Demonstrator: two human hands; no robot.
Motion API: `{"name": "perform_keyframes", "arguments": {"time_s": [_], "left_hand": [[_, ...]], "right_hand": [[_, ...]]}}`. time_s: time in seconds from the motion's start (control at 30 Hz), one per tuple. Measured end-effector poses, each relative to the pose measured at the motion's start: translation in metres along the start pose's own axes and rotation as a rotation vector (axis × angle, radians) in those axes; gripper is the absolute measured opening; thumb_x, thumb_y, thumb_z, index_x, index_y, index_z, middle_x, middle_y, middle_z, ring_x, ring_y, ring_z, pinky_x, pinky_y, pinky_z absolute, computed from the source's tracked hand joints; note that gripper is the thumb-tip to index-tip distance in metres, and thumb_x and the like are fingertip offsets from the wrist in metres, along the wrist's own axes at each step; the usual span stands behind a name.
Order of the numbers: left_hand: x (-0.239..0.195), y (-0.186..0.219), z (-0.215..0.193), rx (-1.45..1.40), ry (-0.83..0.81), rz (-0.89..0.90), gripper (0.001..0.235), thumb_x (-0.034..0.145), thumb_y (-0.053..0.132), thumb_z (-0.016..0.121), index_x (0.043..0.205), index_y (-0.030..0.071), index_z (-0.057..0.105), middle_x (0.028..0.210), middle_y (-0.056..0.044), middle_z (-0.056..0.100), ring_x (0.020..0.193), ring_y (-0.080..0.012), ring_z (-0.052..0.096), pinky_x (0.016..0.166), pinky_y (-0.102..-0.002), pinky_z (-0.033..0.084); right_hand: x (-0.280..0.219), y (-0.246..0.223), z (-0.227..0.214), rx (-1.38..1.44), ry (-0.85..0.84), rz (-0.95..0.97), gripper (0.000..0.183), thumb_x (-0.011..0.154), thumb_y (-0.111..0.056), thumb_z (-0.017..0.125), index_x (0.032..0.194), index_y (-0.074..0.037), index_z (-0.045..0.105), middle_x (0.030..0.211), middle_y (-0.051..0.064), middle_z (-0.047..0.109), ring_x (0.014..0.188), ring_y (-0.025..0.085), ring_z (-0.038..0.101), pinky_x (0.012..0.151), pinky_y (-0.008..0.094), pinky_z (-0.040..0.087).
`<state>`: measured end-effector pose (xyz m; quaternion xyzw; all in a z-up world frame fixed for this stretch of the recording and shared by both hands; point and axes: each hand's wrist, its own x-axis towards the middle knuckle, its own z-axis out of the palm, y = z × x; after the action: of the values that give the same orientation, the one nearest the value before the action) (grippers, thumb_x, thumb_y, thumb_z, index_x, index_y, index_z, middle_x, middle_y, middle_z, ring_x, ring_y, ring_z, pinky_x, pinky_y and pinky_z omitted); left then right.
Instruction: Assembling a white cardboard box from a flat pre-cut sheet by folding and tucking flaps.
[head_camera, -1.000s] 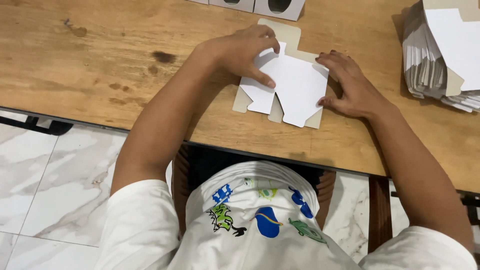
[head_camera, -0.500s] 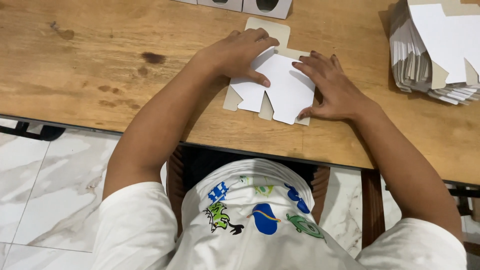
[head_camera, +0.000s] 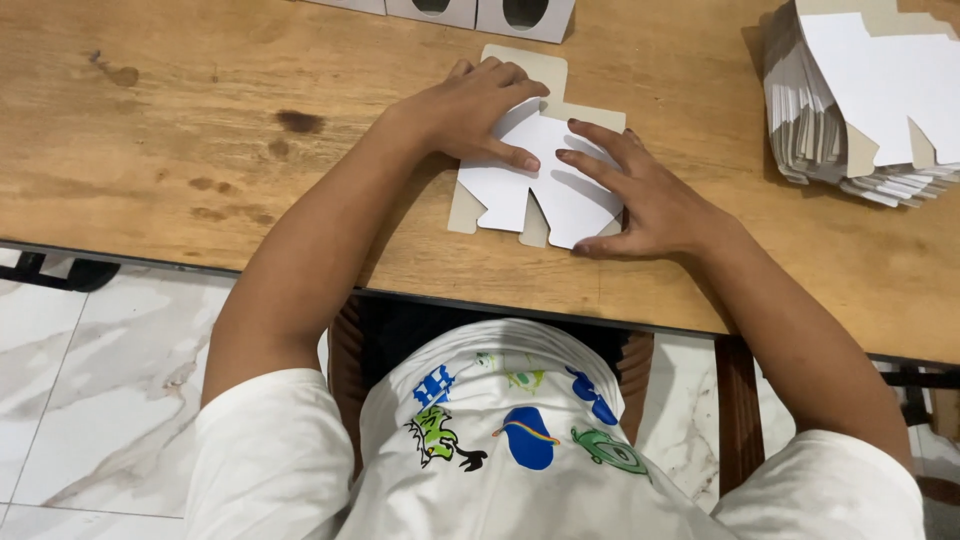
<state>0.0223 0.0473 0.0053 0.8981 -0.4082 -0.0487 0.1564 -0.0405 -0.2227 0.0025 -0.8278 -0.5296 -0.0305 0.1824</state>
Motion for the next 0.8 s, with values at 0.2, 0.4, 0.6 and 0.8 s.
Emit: {"name": "perform_keyframes", "arguments": {"time_s": [0.2, 0.4, 0.6, 0.8], "left_hand": [[0.005, -0.005, 0.006, -0.004, 0.046, 0.012, 0.083, 0.079, 0.071, 0.054, 0.136, 0.011, 0.042, 0.126, -0.017, 0.042, 0.116, -0.0361, 0.039, 0.101, -0.055, 0.021], [-0.001, -0.004, -0.007, -0.207, 0.068, -0.067, 0.074, 0.083, 0.059, 0.058, 0.136, 0.010, 0.040, 0.122, -0.016, 0.046, 0.108, -0.0353, 0.046, 0.092, -0.046, 0.036], [0.000, -0.003, -0.024, -0.280, 0.239, 0.163, 0.070, 0.090, 0.060, 0.040, 0.130, 0.002, 0.049, 0.101, -0.013, 0.050, 0.092, -0.0255, 0.051, 0.080, -0.038, 0.039], [-0.002, 0.024, -0.083, -0.274, 0.194, 0.348, 0.085, 0.085, 0.072, 0.031, 0.139, 0.007, 0.035, 0.133, -0.019, 0.037, 0.123, -0.0331, 0.036, 0.102, -0.045, 0.028]], "right_hand": [[0.000, -0.002, 0.008, -0.107, -0.118, 0.032, 0.091, 0.074, -0.057, 0.067, 0.148, -0.020, 0.029, 0.153, 0.022, 0.022, 0.140, 0.046, 0.021, 0.103, 0.073, 0.015], [-0.008, -0.010, -0.011, -0.082, 0.034, -0.089, 0.059, 0.087, -0.028, 0.059, 0.141, -0.009, 0.041, 0.143, 0.019, 0.045, 0.129, 0.040, 0.045, 0.107, 0.053, 0.034], [-0.014, -0.004, -0.042, -0.163, 0.328, -0.058, 0.035, 0.087, 0.005, 0.057, 0.121, 0.000, 0.063, 0.110, 0.021, 0.068, 0.086, 0.030, 0.067, 0.071, 0.037, 0.055], [0.000, -0.016, -0.117, -0.144, 0.342, 0.050, 0.027, 0.091, 0.012, 0.057, 0.115, 0.012, 0.069, 0.106, 0.023, 0.070, 0.086, 0.029, 0.067, 0.071, 0.036, 0.052]]}}
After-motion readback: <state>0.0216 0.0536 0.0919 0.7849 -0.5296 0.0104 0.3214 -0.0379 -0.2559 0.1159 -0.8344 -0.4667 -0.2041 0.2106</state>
